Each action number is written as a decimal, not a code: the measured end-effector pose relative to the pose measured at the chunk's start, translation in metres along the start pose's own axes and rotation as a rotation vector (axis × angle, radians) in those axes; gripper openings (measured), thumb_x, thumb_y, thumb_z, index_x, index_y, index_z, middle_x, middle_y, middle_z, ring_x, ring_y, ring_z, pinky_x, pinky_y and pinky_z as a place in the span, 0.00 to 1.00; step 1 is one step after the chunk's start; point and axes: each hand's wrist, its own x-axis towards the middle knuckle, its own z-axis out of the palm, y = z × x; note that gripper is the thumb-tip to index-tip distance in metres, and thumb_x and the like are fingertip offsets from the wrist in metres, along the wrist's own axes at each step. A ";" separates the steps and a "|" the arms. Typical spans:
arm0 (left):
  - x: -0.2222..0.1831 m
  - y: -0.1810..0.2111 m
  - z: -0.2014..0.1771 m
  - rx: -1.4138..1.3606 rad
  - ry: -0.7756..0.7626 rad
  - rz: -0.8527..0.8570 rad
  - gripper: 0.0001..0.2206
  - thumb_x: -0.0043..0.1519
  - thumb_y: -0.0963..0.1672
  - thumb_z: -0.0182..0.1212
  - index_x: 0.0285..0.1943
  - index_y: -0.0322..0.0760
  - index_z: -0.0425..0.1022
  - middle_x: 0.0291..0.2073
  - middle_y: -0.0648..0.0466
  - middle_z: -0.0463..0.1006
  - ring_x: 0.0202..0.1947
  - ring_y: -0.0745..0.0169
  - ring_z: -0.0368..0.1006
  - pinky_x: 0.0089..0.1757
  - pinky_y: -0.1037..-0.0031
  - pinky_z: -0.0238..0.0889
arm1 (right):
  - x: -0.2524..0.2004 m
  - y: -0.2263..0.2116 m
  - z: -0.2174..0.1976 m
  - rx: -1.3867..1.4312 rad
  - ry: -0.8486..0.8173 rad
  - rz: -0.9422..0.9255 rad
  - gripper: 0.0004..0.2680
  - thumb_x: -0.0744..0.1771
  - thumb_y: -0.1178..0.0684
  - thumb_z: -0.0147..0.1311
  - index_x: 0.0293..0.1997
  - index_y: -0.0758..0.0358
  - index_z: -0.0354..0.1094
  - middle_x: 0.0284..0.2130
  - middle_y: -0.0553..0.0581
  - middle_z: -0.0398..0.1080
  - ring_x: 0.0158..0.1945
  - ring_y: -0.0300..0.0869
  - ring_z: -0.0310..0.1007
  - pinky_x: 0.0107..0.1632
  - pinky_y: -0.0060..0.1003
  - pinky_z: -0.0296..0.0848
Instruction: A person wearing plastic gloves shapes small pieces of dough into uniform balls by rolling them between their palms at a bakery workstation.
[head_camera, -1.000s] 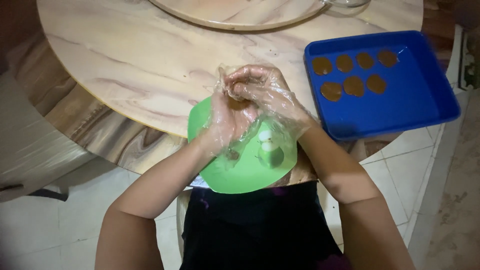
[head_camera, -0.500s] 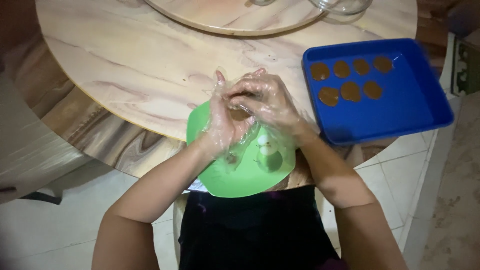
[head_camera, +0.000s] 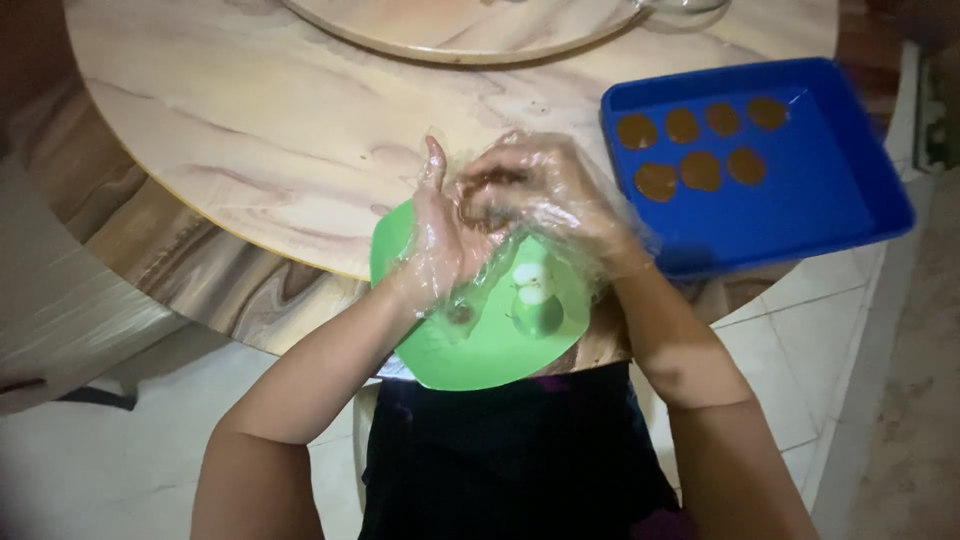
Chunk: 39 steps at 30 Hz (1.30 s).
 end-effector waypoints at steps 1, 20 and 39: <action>0.002 -0.002 0.000 -0.005 -0.009 0.002 0.37 0.66 0.62 0.35 0.64 0.23 0.56 0.57 0.31 0.59 0.61 0.32 0.65 0.61 0.33 0.54 | 0.001 0.003 -0.001 -0.010 -0.002 -0.002 0.08 0.64 0.60 0.67 0.45 0.68 0.77 0.36 0.68 0.77 0.39 0.52 0.76 0.50 0.51 0.74; -0.017 0.004 0.026 -0.062 0.027 0.003 0.40 0.61 0.62 0.45 0.78 0.44 0.47 0.66 0.35 0.63 0.72 0.29 0.49 0.66 0.35 0.39 | 0.004 -0.011 0.013 0.080 0.129 0.173 0.04 0.64 0.60 0.66 0.40 0.59 0.79 0.32 0.54 0.77 0.39 0.36 0.75 0.49 0.33 0.75; -0.003 0.070 0.020 -0.181 -0.135 0.059 0.44 0.51 0.60 0.43 0.71 0.28 0.57 0.70 0.30 0.60 0.69 0.29 0.58 0.62 0.35 0.55 | -0.045 -0.037 -0.044 -0.055 0.546 0.018 0.05 0.70 0.54 0.55 0.47 0.64 0.69 0.46 0.58 0.71 0.50 0.44 0.76 0.51 0.33 0.79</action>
